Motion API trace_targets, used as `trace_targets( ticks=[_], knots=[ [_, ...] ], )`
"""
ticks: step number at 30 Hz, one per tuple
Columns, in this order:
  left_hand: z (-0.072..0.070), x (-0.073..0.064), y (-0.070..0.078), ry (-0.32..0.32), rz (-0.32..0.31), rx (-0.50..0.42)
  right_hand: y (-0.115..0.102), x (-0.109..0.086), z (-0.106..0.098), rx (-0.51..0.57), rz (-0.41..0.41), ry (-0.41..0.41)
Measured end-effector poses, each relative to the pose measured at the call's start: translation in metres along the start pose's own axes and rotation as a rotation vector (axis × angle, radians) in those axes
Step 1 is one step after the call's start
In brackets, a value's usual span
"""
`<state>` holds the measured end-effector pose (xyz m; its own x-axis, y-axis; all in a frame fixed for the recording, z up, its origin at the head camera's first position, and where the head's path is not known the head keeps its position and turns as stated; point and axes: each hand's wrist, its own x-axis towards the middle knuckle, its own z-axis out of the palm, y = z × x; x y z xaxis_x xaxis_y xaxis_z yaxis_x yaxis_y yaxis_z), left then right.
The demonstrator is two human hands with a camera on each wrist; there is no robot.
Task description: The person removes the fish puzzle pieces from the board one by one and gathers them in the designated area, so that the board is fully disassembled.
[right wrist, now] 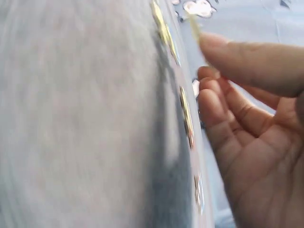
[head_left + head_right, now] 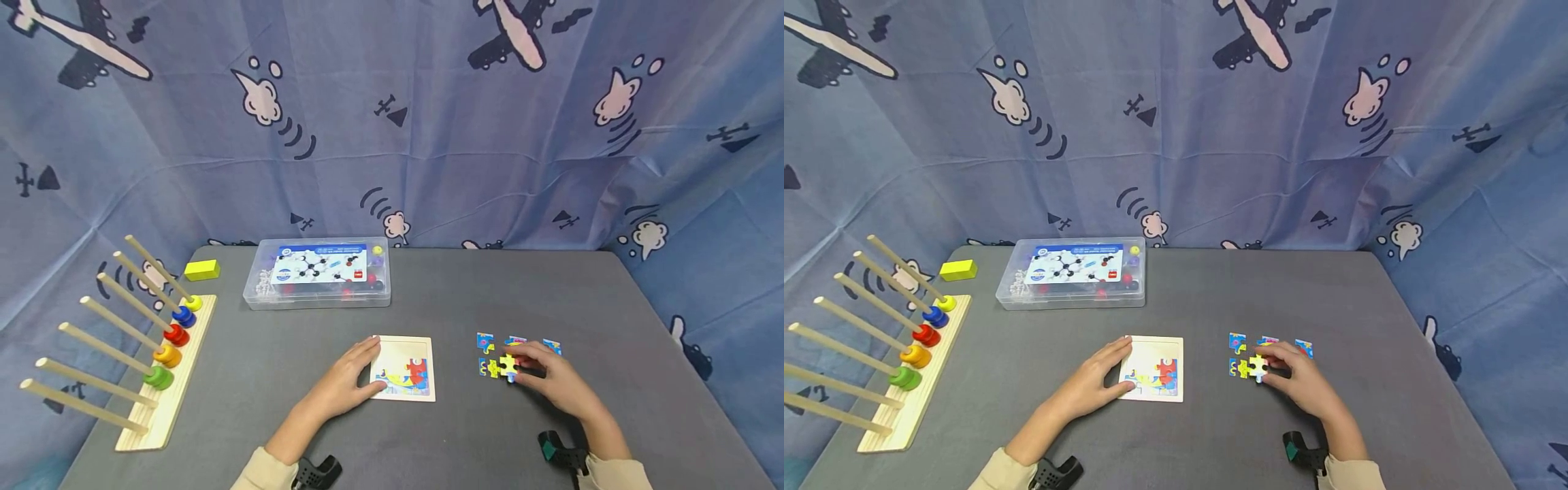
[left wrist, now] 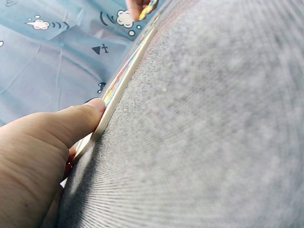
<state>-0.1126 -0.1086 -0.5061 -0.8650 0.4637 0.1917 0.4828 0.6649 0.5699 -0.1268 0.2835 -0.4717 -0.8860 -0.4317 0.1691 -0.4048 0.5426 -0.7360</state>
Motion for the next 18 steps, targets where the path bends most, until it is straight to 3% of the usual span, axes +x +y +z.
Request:
trace_targets(
  ticks=[7,18],
  knots=[
    [0.001,0.0,0.0,0.006,0.005,-0.001,0.011,-0.01,-0.007,-0.062,0.099,-0.013],
    [0.0,0.0,0.001,0.009,0.007,-0.003,0.014,-0.014,-0.01,-0.088,0.102,-0.01]
  ],
)
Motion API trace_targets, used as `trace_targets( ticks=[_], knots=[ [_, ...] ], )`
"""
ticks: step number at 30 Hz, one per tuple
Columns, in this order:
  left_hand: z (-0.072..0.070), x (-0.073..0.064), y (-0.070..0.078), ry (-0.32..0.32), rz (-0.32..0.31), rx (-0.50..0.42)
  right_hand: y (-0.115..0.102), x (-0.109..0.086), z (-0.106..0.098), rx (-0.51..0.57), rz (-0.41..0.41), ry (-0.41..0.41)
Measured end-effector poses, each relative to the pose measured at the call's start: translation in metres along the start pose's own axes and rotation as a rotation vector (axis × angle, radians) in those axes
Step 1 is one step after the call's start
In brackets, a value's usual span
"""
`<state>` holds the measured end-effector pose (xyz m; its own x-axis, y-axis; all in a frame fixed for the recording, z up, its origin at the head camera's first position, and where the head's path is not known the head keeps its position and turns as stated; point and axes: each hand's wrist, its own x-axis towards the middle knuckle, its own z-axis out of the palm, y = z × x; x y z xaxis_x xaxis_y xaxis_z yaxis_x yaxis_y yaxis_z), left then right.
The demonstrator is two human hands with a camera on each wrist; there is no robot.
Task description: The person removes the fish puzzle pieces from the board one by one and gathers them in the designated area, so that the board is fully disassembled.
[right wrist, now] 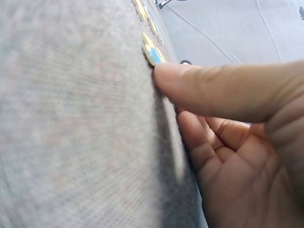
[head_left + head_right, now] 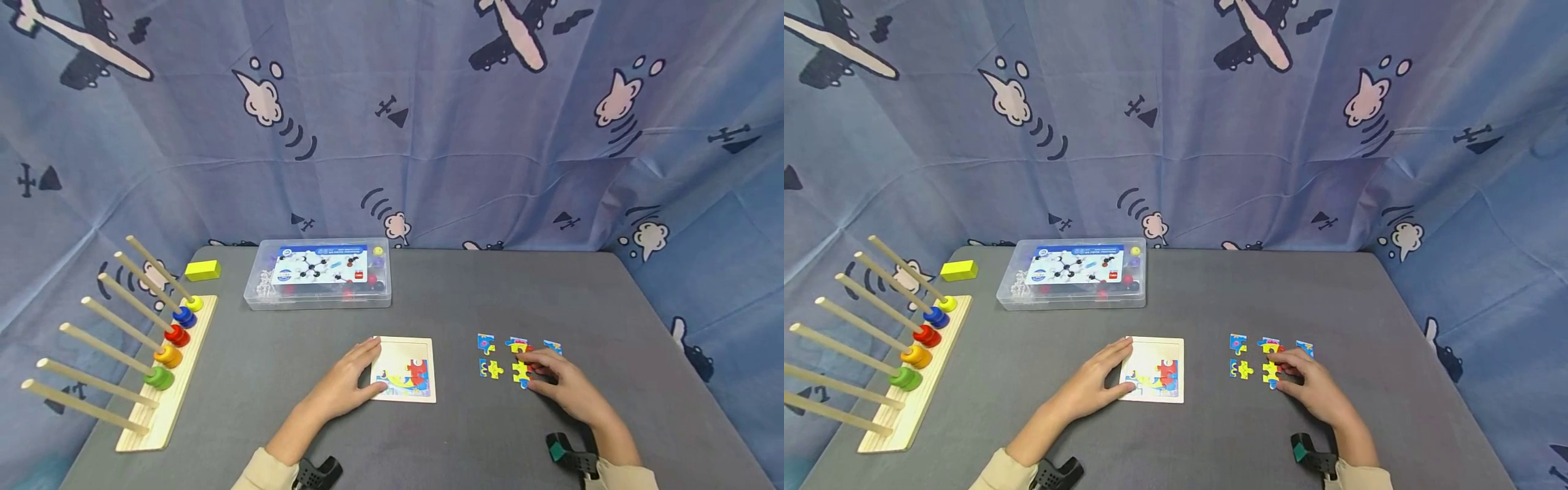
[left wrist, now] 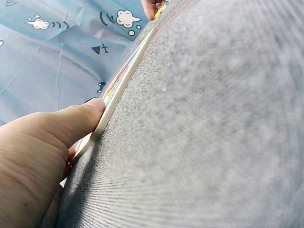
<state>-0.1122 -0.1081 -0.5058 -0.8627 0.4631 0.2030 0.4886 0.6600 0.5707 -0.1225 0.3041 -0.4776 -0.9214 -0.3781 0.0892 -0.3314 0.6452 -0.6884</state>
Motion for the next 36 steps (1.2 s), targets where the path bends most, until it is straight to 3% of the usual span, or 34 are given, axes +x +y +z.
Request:
trace_targets(
  ticks=[9,17,22,36],
  knots=[
    [-0.001,0.0,0.0,0.0,0.006,0.006,0.002,-0.001,0.002,0.036,-0.034,-0.005],
    [-0.001,0.0,0.0,0.018,0.03,0.019,0.002,-0.001,0.0,0.093,-0.009,-0.006],
    [-0.002,0.0,0.0,0.005,0.008,0.012,0.001,0.0,0.001,0.139,-0.018,0.015],
    [-0.001,0.0,0.0,-0.013,-0.011,0.008,-0.031,0.01,0.011,0.157,-0.114,-0.04]
  ],
)
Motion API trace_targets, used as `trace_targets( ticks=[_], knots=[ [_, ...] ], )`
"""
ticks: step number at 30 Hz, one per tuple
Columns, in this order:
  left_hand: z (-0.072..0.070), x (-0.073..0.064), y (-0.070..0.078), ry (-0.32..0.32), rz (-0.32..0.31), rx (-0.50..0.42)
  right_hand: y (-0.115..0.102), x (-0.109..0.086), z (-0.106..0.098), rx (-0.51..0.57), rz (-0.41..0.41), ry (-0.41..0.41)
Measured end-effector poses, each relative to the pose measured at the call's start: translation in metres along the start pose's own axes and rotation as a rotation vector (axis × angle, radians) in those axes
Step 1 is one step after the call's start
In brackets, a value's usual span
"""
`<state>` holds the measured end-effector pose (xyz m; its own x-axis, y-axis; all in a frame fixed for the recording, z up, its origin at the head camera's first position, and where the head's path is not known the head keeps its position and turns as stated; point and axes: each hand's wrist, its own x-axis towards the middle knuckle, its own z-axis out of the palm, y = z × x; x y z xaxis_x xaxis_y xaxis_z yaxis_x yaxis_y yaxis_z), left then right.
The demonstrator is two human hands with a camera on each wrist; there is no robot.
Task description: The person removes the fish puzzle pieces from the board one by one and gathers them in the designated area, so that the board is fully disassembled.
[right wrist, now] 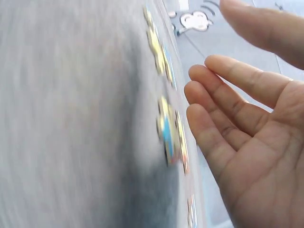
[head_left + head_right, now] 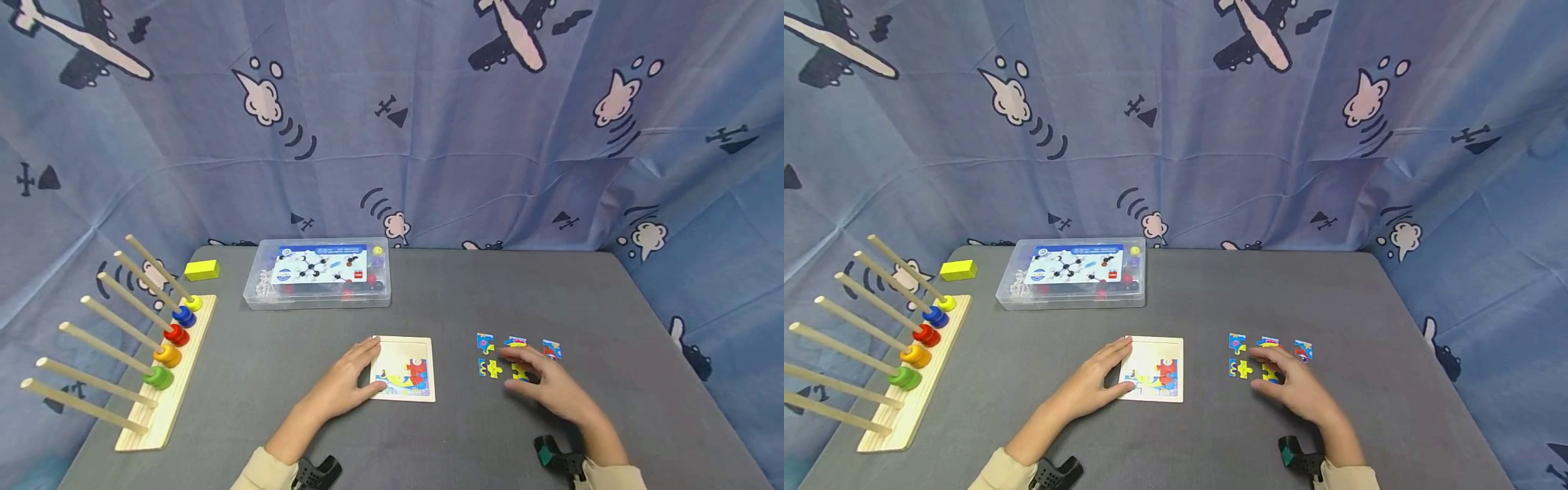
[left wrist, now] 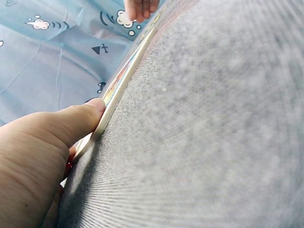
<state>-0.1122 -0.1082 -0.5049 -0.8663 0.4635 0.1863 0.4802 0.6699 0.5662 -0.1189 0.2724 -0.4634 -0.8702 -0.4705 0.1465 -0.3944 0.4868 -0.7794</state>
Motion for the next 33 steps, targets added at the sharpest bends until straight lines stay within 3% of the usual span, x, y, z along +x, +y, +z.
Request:
trace_targets(
  ticks=[9,19,24,33],
  knots=[
    [0.001,0.001,-0.002,0.013,0.022,0.013,-0.01,0.015,0.018,0.039,-0.015,-0.026],
    [-0.001,-0.001,-0.002,0.0,0.056,0.099,-0.029,0.039,0.047,0.037,-0.033,-0.107],
    [-0.001,-0.001,-0.002,0.0,0.057,0.105,-0.037,0.052,0.062,0.059,-0.011,-0.172],
    [-0.001,-0.001,-0.001,0.003,0.047,0.088,-0.045,0.068,0.083,0.04,-0.02,-0.193]
  ],
)
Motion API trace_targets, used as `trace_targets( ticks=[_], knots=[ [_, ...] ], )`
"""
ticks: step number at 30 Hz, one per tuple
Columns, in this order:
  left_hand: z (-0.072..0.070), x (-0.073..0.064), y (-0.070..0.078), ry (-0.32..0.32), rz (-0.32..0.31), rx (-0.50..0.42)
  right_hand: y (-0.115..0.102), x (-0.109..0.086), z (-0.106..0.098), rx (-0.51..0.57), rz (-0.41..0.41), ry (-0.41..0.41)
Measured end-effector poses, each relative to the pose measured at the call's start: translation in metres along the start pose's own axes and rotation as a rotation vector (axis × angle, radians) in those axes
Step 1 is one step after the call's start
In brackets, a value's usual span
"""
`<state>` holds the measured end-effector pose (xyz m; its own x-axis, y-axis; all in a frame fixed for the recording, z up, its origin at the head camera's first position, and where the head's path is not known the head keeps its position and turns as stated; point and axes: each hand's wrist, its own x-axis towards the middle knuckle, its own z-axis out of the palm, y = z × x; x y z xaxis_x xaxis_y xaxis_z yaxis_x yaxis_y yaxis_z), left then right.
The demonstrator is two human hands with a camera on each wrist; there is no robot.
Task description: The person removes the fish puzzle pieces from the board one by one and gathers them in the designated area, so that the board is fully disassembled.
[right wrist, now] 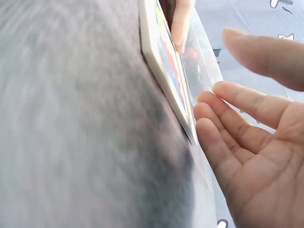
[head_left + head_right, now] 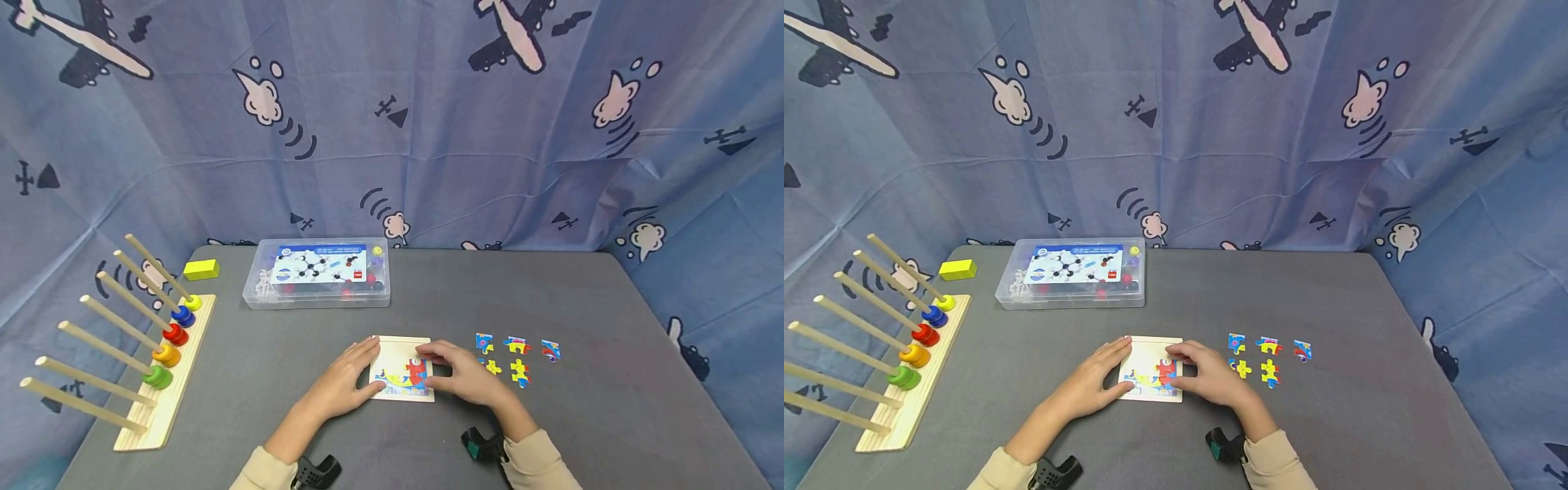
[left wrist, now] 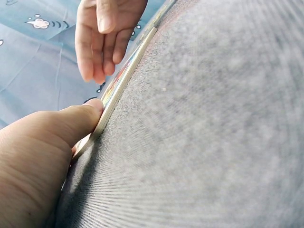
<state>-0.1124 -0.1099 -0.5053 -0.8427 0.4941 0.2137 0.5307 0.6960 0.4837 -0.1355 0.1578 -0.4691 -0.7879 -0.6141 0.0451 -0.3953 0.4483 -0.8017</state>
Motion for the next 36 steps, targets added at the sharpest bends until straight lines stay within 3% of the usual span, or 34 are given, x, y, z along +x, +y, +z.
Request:
trace_targets(
  ticks=[14,29,36],
  knots=[
    [0.0,0.0,0.0,0.009,-0.006,-0.029,0.0,0.005,0.019,-0.202,0.027,0.055],
    [0.0,-0.001,-0.001,0.027,0.006,-0.025,0.004,0.007,0.024,-0.17,0.012,0.065],
    [0.0,0.0,0.0,0.025,0.007,-0.026,0.006,0.005,0.025,-0.153,0.012,0.109]
  ],
)
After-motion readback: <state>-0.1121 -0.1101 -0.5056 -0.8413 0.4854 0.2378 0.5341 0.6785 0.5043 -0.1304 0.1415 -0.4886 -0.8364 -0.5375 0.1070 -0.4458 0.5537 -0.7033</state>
